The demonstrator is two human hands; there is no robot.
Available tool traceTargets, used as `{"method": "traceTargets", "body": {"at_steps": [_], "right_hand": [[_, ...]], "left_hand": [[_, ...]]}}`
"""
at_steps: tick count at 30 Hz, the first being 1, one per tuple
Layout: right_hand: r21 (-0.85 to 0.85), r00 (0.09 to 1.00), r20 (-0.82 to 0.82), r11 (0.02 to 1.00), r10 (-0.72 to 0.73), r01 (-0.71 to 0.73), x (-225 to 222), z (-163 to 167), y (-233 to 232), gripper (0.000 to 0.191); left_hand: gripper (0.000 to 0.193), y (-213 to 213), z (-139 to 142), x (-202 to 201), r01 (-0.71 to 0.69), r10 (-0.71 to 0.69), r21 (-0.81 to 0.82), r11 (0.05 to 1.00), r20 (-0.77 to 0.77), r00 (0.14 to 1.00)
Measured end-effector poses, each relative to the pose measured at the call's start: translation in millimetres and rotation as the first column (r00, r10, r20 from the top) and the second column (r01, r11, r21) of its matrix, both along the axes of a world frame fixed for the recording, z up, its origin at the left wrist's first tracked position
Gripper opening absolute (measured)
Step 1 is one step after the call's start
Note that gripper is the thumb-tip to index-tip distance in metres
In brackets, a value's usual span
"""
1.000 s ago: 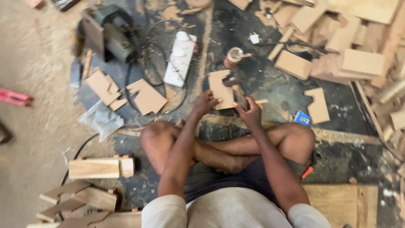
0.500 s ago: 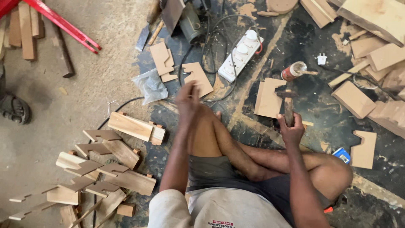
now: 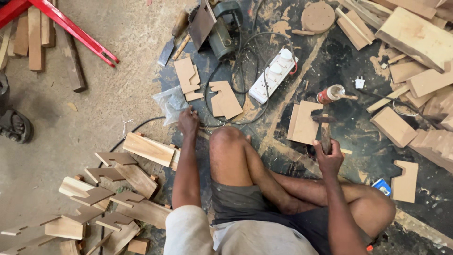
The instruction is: The person sits on the floor and assembles small wooden pieces by applying glue and hammering nails. They repeatedly pick up L-shaped and rectangular pieces, apply adhesive, and secure them with a hammer.
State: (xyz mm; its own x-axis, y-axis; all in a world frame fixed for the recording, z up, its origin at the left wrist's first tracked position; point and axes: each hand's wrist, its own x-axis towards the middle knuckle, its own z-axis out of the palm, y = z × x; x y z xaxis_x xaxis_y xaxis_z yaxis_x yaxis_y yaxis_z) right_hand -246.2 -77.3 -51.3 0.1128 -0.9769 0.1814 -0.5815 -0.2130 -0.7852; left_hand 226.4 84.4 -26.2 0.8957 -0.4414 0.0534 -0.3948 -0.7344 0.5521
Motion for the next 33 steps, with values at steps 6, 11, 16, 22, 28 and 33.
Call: {"method": "traceTargets", "body": {"at_steps": [6, 11, 16, 22, 28, 33], "right_hand": [[0.033, 1.0, 0.012, 0.999, 0.017, -0.017, -4.8, 3.5, 2.4, 0.043], [0.069, 1.0, 0.02, 0.998, -0.007, 0.006, -8.0, 4.2, 5.2, 0.042], [0.016, 1.0, -0.012, 1.0, 0.008, -0.008, -10.2, 2.5, 4.7, 0.041], [0.038, 1.0, 0.011, 0.999, -0.015, 0.014, -9.1, 2.3, 4.6, 0.043], [0.011, 1.0, -0.007, 1.0, -0.02, 0.02, -5.5, 5.2, 8.0, 0.044], [0.034, 0.999, -0.034, 0.999, -0.017, 0.018, -2.8, 4.5, 6.6, 0.047]], "left_hand": [[0.028, -18.2, 10.3, 4.4, -0.137, 0.144, 0.088, 0.987, -0.078, 0.987], [0.026, -19.6, 8.2, 6.8, -0.214, 0.22, 0.102, 0.972, -0.062, 0.973], [0.025, -27.9, 12.9, 14.0, -0.345, 0.377, 0.169, 0.923, -0.23, 0.897], [0.029, -38.6, 13.8, 17.4, -0.108, 0.151, 0.299, 0.948, -0.125, 0.981], [0.023, -27.2, -1.6, 19.2, 0.004, 0.016, 0.173, 0.985, -0.111, 0.994], [0.016, 8.0, 1.1, 21.7, 0.135, -0.139, -0.19, 0.972, -0.009, 0.99]]}}
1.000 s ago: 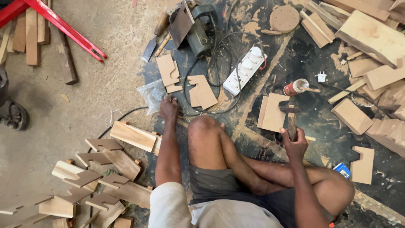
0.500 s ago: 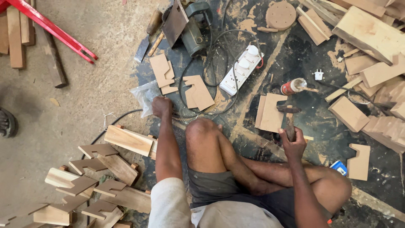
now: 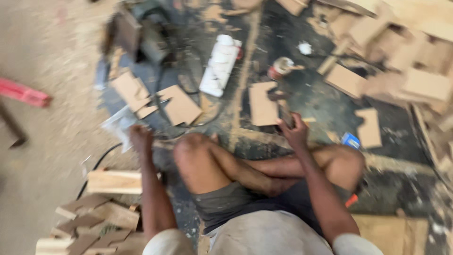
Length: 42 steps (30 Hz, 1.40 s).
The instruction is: The person sits on the floor and assembles small wooden pieces by applying glue and hammering nails. They repeatedly pick up L-shaped and rectangular pieces, apply adhesive, and secure them with a hammer.
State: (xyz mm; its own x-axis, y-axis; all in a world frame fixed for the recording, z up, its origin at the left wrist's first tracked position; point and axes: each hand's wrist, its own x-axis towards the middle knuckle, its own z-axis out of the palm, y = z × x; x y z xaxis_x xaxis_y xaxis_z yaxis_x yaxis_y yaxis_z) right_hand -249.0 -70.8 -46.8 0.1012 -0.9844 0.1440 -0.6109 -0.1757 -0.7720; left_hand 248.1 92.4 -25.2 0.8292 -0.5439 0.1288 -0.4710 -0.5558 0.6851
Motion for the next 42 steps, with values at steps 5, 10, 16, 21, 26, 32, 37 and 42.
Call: {"method": "traceTargets", "body": {"at_steps": [5, 10, 16, 21, 26, 32, 37, 42], "right_hand": [[-0.078, 0.995, 0.053, 0.994, 0.079, -0.075, 1.3, 3.1, 4.1, 0.041], [-0.009, 0.996, 0.091, 1.0, -0.003, 0.004, 8.5, 14.8, 9.3, 0.043], [0.018, 0.996, 0.089, 1.0, -0.018, 0.017, 15.7, 16.8, 7.3, 0.046], [0.005, 0.998, 0.063, 1.0, -0.02, 0.02, 18.4, 11.0, 9.2, 0.047], [0.029, 0.99, 0.14, 1.0, 0.003, -0.007, 16.9, 7.3, 15.0, 0.043], [-0.065, 0.916, 0.399, 0.998, 0.044, -0.02, 7.1, 11.1, 27.4, 0.033], [0.193, 0.872, 0.472, 0.98, -0.13, 0.042, -17.1, 25.4, 50.3, 0.035], [0.218, 0.754, 0.609, 0.966, -0.247, 0.14, -46.5, 38.7, 87.2, 0.034]], "left_hand": [[0.025, 5.8, 38.5, -39.5, 0.146, -0.228, -0.387, 0.91, -0.175, 0.958], [0.016, -16.6, 62.2, -141.9, 0.491, -0.475, -0.304, 0.816, 0.131, 0.87], [0.017, -80.6, 34.7, -270.2, 0.688, -0.753, -0.412, 0.597, 0.009, 0.658], [0.017, -102.0, 23.1, -292.2, 0.76, -0.811, -0.419, 0.496, 0.089, 0.579], [0.019, -105.5, 22.3, -292.2, 0.717, -0.799, -0.402, 0.569, -0.065, 0.597], [0.015, -102.3, 15.2, -291.0, 0.739, -0.823, -0.414, 0.532, -0.046, 0.566], [0.01, -102.5, 6.9, -291.3, 0.735, -0.81, -0.404, 0.545, -0.028, 0.585], [0.013, -98.6, 2.4, -288.7, 0.761, -0.826, -0.405, 0.507, 0.025, 0.563]]}}
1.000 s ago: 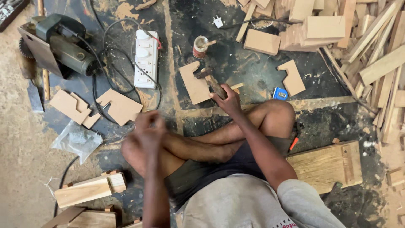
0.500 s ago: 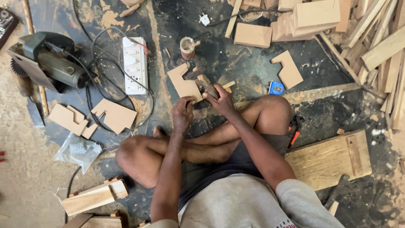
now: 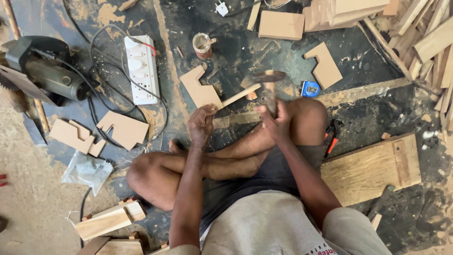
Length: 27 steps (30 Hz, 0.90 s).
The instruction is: The person sits on the floor and assembles small wooden pieces by applying glue and hammering nails. They repeatedly pick up L-shaped and rectangular pieces, apply adhesive, and secure them with a hammer.
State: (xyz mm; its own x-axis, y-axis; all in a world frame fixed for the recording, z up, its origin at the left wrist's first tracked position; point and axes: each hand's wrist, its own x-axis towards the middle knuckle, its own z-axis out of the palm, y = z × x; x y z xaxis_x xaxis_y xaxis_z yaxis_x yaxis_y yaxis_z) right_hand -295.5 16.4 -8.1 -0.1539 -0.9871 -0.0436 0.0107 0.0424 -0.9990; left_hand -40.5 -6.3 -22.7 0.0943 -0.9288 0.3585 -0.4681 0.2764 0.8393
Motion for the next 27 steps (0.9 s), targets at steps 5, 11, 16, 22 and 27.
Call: {"method": "traceTargets", "body": {"at_steps": [5, 11, 16, 22, 27], "right_hand": [[0.035, 0.991, 0.122, 0.998, -0.047, 0.044, -23.0, -1.2, 28.5, 0.026], [0.045, 0.994, 0.095, 0.998, -0.057, 0.053, -19.7, -4.6, 29.9, 0.026], [0.03, 0.999, 0.018, 0.998, -0.047, 0.047, -13.6, 4.6, 27.5, 0.026], [0.001, 0.999, -0.039, 1.0, -0.015, 0.015, -10.6, 10.3, 24.7, 0.029], [-0.008, 1.0, -0.01, 1.0, -0.005, 0.005, -10.6, 6.1, 24.0, 0.029]], "left_hand": [[0.013, 2.0, -1.0, 2.7, 0.01, -0.009, -0.013, 1.0, 0.032, 0.999], [0.013, 1.3, 0.0, 2.5, -0.003, 0.003, 0.0, 1.0, 0.03, 1.0], [0.012, 2.3, 2.5, 4.0, 0.003, -0.003, -0.002, 1.0, 0.102, 0.995], [0.012, 1.2, -4.0, 5.8, 0.012, -0.012, 0.007, 1.0, 0.124, 0.992], [0.012, 1.5, -10.8, 7.6, 0.003, -0.007, 0.025, 1.0, 0.139, 0.99]]}}
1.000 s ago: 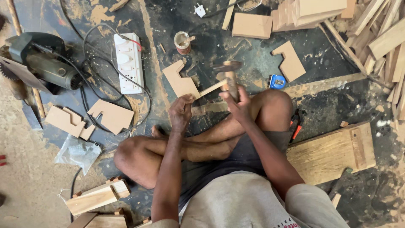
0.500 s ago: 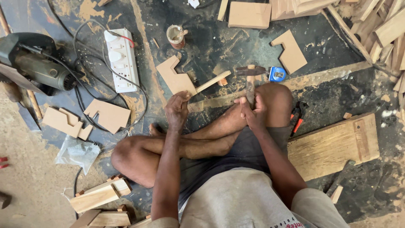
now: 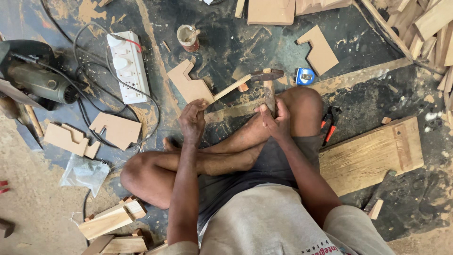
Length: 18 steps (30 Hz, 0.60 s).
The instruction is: The person sits on the floor and assembles small wooden pieces by applying glue and hammering nails. They repeatedly pick up L-shaped and rectangular pieces, apply adhesive, and secure them with a hammer.
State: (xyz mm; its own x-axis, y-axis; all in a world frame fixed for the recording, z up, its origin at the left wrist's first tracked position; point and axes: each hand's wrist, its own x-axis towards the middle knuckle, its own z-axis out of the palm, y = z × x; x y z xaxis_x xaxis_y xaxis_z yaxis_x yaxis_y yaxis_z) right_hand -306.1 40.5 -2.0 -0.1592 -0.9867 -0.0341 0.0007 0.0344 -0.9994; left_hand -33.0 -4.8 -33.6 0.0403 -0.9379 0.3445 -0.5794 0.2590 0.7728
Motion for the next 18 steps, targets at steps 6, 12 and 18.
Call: {"method": "traceTargets", "body": {"at_steps": [6, 12, 18], "right_hand": [[0.02, 1.0, 0.02, 1.0, 0.008, -0.008, 0.3, -6.7, 0.5, 0.03], [0.029, 0.999, 0.025, 0.999, 0.036, -0.036, 0.1, -7.6, 0.7, 0.036], [0.025, 0.999, 0.001, 0.999, 0.048, -0.048, 0.7, -7.5, -1.9, 0.038]], "left_hand": [[0.013, -0.4, 0.3, -1.1, -0.013, 0.016, -0.031, 0.999, 0.074, 0.997], [0.01, -2.5, 2.5, -4.2, -0.035, 0.043, -0.063, 0.997, 0.127, 0.991], [0.01, -0.3, -5.3, -1.6, -0.037, 0.044, -0.063, 0.997, 0.114, 0.993]]}}
